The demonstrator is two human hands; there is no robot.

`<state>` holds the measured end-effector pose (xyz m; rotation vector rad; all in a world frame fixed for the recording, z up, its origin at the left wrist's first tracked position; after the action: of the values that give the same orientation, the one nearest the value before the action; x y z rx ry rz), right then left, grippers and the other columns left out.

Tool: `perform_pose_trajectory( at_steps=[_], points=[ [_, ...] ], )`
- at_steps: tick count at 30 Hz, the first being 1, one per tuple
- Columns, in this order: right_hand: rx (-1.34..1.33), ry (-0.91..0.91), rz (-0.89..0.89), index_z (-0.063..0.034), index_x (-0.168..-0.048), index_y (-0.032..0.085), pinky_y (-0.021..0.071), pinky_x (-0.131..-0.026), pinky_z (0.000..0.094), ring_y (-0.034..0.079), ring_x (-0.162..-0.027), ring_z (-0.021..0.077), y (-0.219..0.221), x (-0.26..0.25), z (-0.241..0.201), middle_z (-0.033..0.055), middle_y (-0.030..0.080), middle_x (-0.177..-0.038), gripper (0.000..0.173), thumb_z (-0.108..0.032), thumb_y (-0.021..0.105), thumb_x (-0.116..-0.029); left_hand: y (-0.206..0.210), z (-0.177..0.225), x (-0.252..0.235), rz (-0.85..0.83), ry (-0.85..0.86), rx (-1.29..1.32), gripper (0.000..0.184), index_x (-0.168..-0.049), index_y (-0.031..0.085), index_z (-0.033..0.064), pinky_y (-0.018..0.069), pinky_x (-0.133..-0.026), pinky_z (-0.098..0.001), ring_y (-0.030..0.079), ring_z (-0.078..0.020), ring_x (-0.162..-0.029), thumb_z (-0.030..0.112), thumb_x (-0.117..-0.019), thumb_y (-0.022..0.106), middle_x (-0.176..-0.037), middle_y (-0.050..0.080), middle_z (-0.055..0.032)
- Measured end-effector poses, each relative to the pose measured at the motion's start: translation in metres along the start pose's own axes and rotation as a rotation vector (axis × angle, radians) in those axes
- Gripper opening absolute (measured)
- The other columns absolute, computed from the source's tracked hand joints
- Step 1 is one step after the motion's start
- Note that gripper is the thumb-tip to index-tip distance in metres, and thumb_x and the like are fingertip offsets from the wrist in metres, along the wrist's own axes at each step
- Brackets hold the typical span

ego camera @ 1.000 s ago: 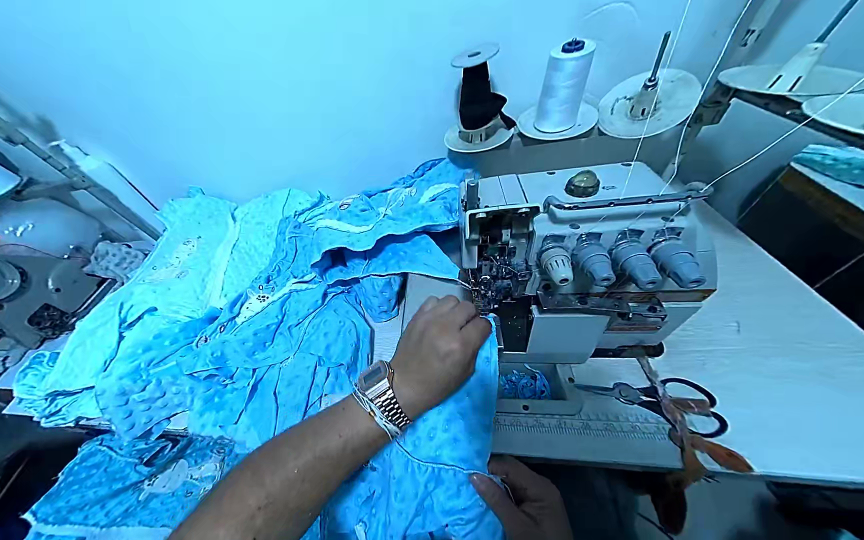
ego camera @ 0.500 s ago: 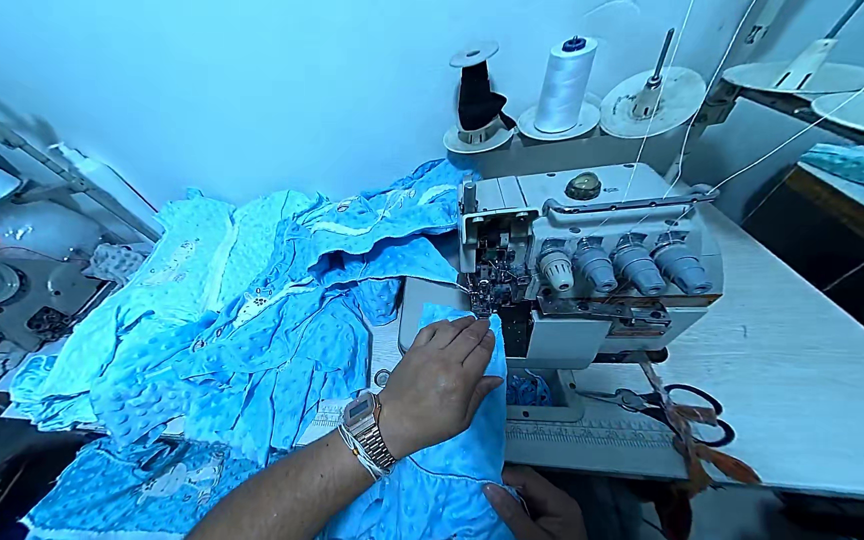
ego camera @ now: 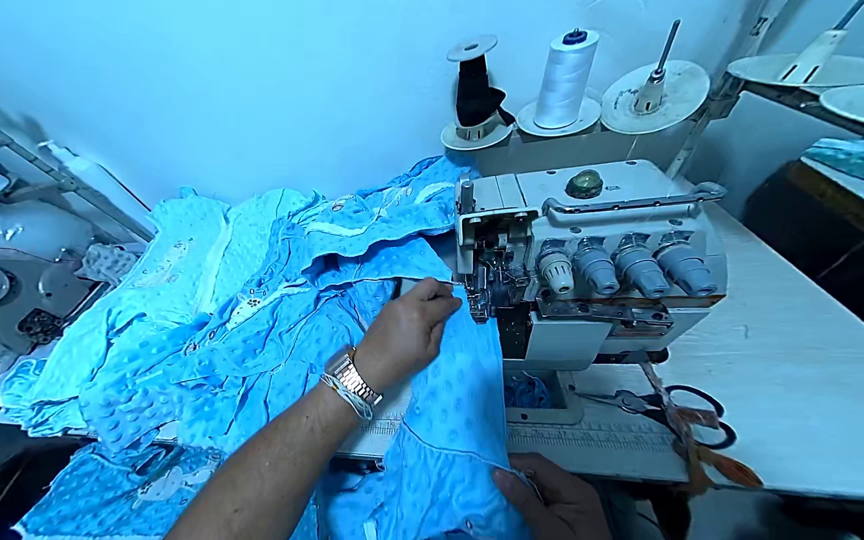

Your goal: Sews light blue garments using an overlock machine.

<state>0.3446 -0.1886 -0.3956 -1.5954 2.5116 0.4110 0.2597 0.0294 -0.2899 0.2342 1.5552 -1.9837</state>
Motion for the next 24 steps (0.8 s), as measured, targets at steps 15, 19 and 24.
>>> perform_pose_trajectory(
  at_steps=[15, 19, 24],
  points=[
    [0.193, 0.140, 0.164, -0.0088, -0.079, 0.073, 0.0494, -0.047, 0.0206, 0.059, -0.051, 0.0062, 0.003, -0.086, -0.028, 0.0007, 0.064, -0.061, 0.016, -0.019, 0.075, -0.0914, 0.006, -0.080, -0.087, -0.101, 0.137, -0.073, 0.020, -0.105, 0.072, -0.0057, 0.0551, -0.090, -0.0467, 0.068, -0.0349, -0.100, -0.005, -0.0950, 0.054, -0.105, 0.067, -0.0217],
    [0.154, 0.202, 0.187, -0.0074, -0.083, 0.075, 0.0543, -0.050, 0.0246, 0.064, -0.054, 0.0108, 0.005, -0.086, -0.028, 0.0044, 0.068, -0.065, 0.014, -0.018, 0.076, -0.0922, 0.003, -0.087, -0.094, -0.077, 0.157, -0.231, 0.016, -0.102, 0.070, -0.0096, 0.0540, -0.092, -0.0545, 0.067, -0.0440, -0.106, -0.005, -0.0896, 0.061, -0.109, 0.067, -0.0274],
    [0.036, 0.166, 0.169, -0.0050, -0.101, 0.074, 0.0611, -0.060, 0.0246, 0.071, -0.067, 0.0126, 0.002, -0.072, -0.025, 0.0068, 0.074, -0.080, 0.010, -0.011, 0.072, -0.0923, -0.053, -0.055, -0.025, 0.092, -0.459, 0.100, 0.027, -0.104, 0.069, -0.0024, 0.0563, -0.081, -0.0482, 0.069, -0.0251, -0.090, 0.019, -0.1045, 0.053, -0.097, 0.071, -0.0144]
  ],
)
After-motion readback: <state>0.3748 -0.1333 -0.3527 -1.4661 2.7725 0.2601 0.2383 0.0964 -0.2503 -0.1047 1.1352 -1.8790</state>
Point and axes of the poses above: each hand's wrist, its own x-axis away from the middle knuckle, its own y-axis out of the palm, z = x × y, the point moved 3 cm from there along -x, towards the middle knuckle
